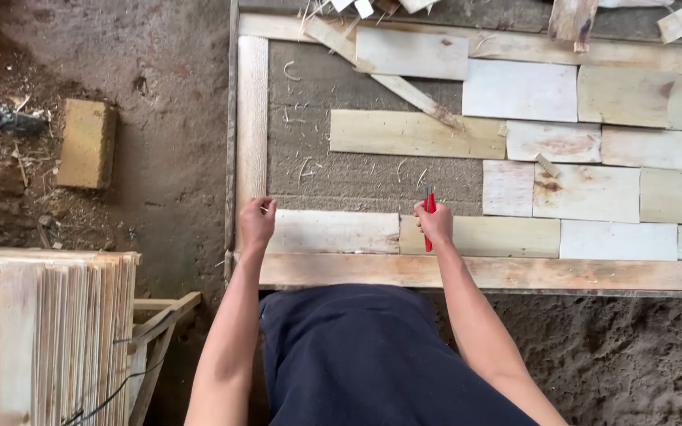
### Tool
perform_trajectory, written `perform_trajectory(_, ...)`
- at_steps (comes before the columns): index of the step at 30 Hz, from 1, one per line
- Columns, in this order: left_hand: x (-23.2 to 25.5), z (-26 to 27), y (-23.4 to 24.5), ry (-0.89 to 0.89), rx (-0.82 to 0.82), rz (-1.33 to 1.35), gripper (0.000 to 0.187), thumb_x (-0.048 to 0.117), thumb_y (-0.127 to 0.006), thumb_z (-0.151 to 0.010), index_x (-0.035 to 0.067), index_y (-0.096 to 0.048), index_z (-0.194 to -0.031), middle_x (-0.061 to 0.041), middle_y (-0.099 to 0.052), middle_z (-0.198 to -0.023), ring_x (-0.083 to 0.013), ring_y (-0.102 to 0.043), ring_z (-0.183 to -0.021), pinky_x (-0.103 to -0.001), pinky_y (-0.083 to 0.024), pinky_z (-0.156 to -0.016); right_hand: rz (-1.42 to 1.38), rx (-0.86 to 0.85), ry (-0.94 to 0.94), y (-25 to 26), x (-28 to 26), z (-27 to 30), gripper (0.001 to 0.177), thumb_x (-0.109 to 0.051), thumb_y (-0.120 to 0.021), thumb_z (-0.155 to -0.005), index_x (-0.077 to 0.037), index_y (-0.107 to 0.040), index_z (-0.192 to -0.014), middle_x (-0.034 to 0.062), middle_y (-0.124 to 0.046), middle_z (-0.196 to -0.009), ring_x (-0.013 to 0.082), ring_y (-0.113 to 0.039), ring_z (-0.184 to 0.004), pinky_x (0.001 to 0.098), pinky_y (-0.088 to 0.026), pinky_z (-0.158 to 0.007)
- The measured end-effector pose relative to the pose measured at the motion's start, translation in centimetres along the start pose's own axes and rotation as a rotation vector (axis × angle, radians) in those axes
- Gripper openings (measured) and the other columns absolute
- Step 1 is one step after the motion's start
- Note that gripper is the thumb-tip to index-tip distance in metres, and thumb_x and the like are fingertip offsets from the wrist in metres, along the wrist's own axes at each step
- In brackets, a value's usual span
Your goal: The person uses a red utility knife to cut small rectangular wooden pieces on a workbench. They repeatedly pick up pieces, score them, and break them apart, then place the cut pieces into a growing mosaic pattern on the bench surface.
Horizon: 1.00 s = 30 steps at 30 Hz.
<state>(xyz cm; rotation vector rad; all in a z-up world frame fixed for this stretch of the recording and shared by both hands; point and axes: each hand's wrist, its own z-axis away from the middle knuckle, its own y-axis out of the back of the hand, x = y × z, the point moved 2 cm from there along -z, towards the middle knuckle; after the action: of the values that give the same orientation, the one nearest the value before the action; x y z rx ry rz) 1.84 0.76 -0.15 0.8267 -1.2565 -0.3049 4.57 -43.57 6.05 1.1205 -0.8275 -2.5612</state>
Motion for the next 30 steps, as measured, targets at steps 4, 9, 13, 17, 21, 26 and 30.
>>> perform_trajectory(4, 4.2, -2.8, -2.0, -0.089, -0.066, 0.010, 0.016, 0.021, -0.079, -0.087, 0.011, -0.077, -0.099, -0.008, -0.069, -0.087, -0.0279, -0.073, -0.082, -0.036, -0.060, -0.074, -0.141, 0.037, -0.003, 1.5, -2.0, -3.1, 0.020, -0.025, -0.070, -0.084, -0.010, -0.075, -0.098, 0.0095, -0.073, -0.074, 0.0142, -0.066, -0.054, 0.0247, -0.056, -0.051)
perform_trajectory(9, 7.4, -7.7, -6.5, -0.178, -0.249, -0.235, 0.028, 0.024, -0.078, -0.087, 0.020, -0.074, -0.114, -0.005, -0.059, -0.117, -0.0282, -0.064, -0.111, -0.043, -0.058, -0.090, -0.188, 0.047, 0.027, 2.5, -4.3, -6.6, 0.021, -0.023, -0.072, -0.085, -0.007, -0.075, -0.098, 0.0119, -0.074, -0.077, 0.0153, -0.067, -0.055, 0.0267, -0.057, -0.050)
perform_trajectory(13, 14.9, -9.4, -5.4, -0.213, -0.372, -0.378, 0.049, 0.024, -0.079, -0.087, 0.019, -0.065, -0.134, -0.005, -0.048, -0.143, -0.0311, -0.052, -0.133, -0.049, -0.052, -0.103, -0.196, 0.054, 0.060, 2.8, -8.1, -10.5, 0.020, -0.022, -0.072, -0.088, -0.005, -0.074, -0.098, 0.0111, -0.074, -0.078, 0.0143, -0.067, -0.055, 0.0246, -0.059, -0.051)
perform_trajectory(17, 18.8, -10.0, -5.0, -0.222, -0.436, -0.535, 0.081, 0.029, -0.087, -0.079, 0.022, -0.050, -0.151, -0.009, -0.034, -0.160, -0.0335, -0.036, -0.147, -0.055, -0.039, -0.116, -0.266, 0.063, 0.011, 2.2, -13.2, -15.8, 0.021, -0.027, -0.078, -0.080, -0.008, -0.075, -0.089, 0.0069, -0.067, -0.059, 0.0156, -0.065, -0.047, 0.0284, -0.057, -0.047)
perform_trajectory(21, 19.2, -10.1, -6.2, -0.211, -0.482, -0.708, 0.080, 0.034, -0.085, -0.082, 0.021, -0.047, -0.151, -0.011, -0.033, -0.160, -0.0325, -0.033, -0.147, -0.051, -0.036, -0.115, -0.742, 0.022, -0.066, -0.2, -16.6, -22.9, 0.033, -0.017, -0.083, -0.083, 0.005, -0.069, -0.103, 0.0170, -0.073, -0.079, 0.0165, -0.070, -0.058, 0.0298, -0.062, -0.052)
perform_trajectory(26, 19.4, -10.6, -6.1, -0.187, -0.505, -0.717, 0.081, 0.034, -0.087, -0.079, 0.022, -0.047, -0.149, -0.009, -0.035, -0.159, -0.0325, -0.033, -0.144, -0.053, -0.036, -0.112, -1.001, 0.056, -0.174, -3.5, -14.5, -32.4, 0.044, -0.012, -0.082, -0.088, 0.014, -0.055, -0.112, 0.0242, -0.071, -0.093, 0.0169, -0.069, -0.065, 0.0294, -0.061, -0.055)
perform_trajectory(30, 18.2, -10.7, -6.9, -0.180, -0.490, -0.684, 0.084, 0.035, -0.088, -0.076, 0.024, -0.046, -0.148, -0.007, -0.035, -0.158, -0.0313, -0.031, -0.143, -0.055, -0.033, -0.112, -1.128, 0.101, -0.245, -3.4, -16.3, -31.5, 0.043, -0.005, -0.082, -0.087, 0.015, -0.053, -0.111, 0.0250, -0.070, -0.091, 0.0131, -0.067, -0.060, 0.0269, -0.059, -0.052)
